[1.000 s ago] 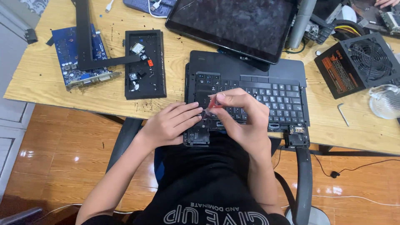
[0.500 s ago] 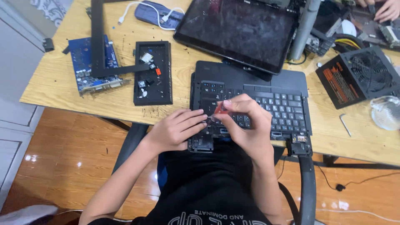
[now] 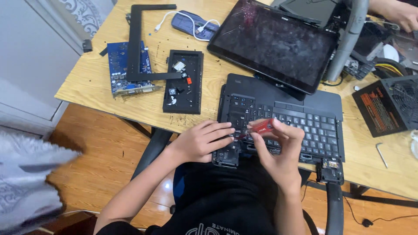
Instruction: The person uses a red screwdriver to unscrew components from a disassembled laptop chassis, then aligns and presses a replacement keyboard onto the laptop base and secures it. They then lift the laptop screen assembly and continue unscrewing parts on the exposed motherboard.
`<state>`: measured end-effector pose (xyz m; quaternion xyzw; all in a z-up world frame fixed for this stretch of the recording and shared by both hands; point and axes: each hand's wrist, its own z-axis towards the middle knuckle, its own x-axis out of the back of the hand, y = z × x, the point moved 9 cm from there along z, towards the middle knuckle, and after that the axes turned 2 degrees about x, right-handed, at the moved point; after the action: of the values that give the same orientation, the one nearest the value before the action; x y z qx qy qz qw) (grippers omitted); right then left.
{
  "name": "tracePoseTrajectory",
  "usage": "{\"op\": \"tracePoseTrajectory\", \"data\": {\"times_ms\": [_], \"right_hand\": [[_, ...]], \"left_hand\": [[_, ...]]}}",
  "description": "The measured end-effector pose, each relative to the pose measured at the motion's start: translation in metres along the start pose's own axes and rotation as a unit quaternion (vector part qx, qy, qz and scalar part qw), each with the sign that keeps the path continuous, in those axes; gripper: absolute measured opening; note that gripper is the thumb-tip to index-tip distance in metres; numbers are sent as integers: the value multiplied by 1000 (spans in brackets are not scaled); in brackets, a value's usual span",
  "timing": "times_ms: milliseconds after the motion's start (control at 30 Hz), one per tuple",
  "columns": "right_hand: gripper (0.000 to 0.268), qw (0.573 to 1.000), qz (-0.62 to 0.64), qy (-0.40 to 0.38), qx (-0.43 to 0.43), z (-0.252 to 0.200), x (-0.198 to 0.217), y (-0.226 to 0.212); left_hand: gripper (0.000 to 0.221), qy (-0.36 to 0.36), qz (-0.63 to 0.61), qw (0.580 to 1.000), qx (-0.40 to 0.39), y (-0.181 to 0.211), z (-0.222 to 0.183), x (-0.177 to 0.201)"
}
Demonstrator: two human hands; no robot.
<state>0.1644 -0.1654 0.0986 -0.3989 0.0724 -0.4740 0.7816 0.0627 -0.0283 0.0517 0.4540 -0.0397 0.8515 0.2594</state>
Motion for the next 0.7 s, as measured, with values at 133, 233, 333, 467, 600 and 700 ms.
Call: {"op": "tracePoseTrajectory", "data": {"times_ms": [133, 233, 333, 467, 600, 700], "right_hand": [[62, 1000, 1, -16, -3, 4, -11, -3], [59, 998, -40, -49, 14, 20, -26, -18], [56, 993, -80, -74, 44, 50, -44, -34], [62, 992, -28, -115, -37, 109, -67, -27], [60, 969, -140, -181, -95, 157, -108, 27], [28, 942, -260, -202, -63, 173, -132, 80]], "left_hand": [[51, 8, 1, 1000, 9, -1, -1, 1], [51, 3, 9, 1000, 8, 0, -3, 0], [53, 1, 22, 1000, -10, -6, -4, 8], [67, 84, 52, 993, -66, -14, -8, 46], [23, 150, 164, 959, 174, -86, -6, 90], [14, 148, 174, 943, 241, -127, 3, 113]]}}
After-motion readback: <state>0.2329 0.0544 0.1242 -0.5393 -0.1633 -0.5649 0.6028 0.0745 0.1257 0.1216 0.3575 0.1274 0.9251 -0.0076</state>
